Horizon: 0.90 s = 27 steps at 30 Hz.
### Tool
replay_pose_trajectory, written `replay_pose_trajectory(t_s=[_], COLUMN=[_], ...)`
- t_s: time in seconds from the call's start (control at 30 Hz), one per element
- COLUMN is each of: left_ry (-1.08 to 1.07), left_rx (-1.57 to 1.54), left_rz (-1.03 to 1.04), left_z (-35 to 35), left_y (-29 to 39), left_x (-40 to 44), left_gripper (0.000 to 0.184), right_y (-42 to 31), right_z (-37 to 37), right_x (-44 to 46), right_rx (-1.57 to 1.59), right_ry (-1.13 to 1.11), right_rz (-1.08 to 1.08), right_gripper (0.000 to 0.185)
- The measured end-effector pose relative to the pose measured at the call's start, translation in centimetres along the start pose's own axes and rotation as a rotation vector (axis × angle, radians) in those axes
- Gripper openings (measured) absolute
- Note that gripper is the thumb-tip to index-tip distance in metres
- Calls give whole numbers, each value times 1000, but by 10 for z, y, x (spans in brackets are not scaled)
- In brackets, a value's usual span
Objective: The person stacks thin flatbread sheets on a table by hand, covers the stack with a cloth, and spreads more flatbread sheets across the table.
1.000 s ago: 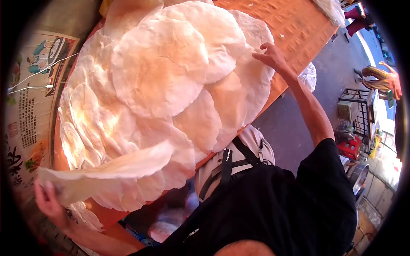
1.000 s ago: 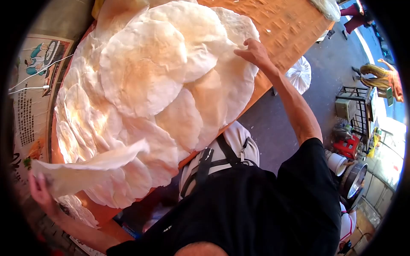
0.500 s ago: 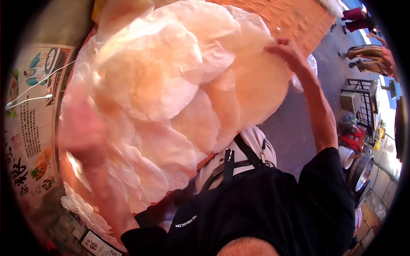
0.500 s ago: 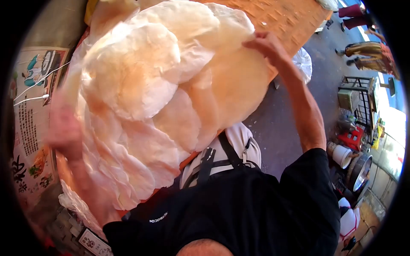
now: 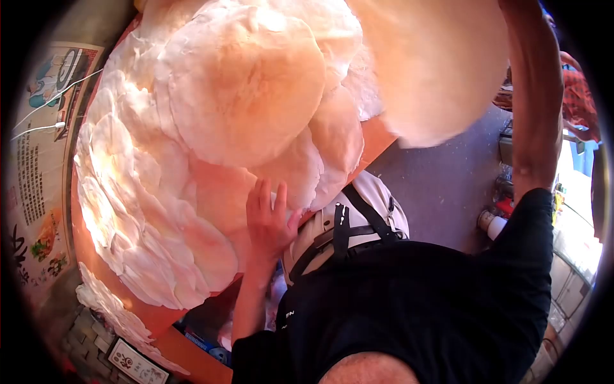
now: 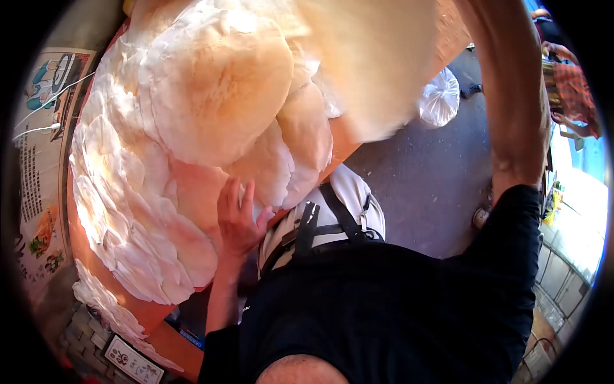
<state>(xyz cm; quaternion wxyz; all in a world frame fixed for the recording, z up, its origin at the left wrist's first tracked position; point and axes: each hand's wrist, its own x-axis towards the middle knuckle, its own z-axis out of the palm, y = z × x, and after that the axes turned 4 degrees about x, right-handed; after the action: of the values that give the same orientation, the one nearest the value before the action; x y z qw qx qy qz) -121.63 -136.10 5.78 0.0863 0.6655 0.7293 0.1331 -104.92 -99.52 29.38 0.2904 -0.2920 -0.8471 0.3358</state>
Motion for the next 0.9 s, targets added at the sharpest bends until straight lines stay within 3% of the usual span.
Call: replay_pose_trajectory(t_s=[0.1, 0.2, 0.3, 0.33, 0.37, 0.43, 0.53, 0.63, 0.67, 0.77, 0.8, 0.83, 0.87, 0.9], left_ry=[-66, -56, 22, 64, 94, 155, 162, 124, 130, 133, 246, 349, 319, 466], left_rx=[28, 86, 135, 127, 119, 80, 73, -16, -101, -135, -419, -453, -396, -434], left_rz=[-143, -226, -213, -218, -224, -285, -299, -389, -497, -769, -812, -904, -803, -784], left_z=[8, 16, 19, 18, 15, -2, -24, -69, -88, -171, -202, -233, -266, -289], left_y=[5, 2, -2, -4, -2, -1, -9, -21, -28, -60, -67, -68, -82, -97], left_x=[-41, -64, -75, -77, -80, -76, -83, -92, -98, -126, -127, -127, -134, -143], left_gripper=[83, 74, 62, 60, 57, 46, 35, 30, 27, 23, 25, 26, 29, 32], right_y=[-6, 13, 110, 112, 127, 151, 152, 134, 123, 80, 78, 68, 70, 71], right_z=[15, 28, 65, 91, 108, 142, 180, 192, 192, 166, 155, 138, 120, 99], right_x=[17, 5, -56, -90, -118, -169, -198, -196, -195, -180, -177, -175, -175, -173], right_rx=[254, 559, 591, 541, 385, 330, 443, 580, 575, 553, 593, 556, 527, 532], right_ry=[39, 135, -24, -12, -141, -306, -121, -299, -291, -242, -269, -299, -295, -266], right_rz=[-62, 101, 532, 629, 832, 1114, 1046, 970, 951, 897, 904, 854, 780, 803], right_gripper=[21, 25, 31, 52, 65, 65, 68, 48, 38, 34, 31, 27, 24, 24])
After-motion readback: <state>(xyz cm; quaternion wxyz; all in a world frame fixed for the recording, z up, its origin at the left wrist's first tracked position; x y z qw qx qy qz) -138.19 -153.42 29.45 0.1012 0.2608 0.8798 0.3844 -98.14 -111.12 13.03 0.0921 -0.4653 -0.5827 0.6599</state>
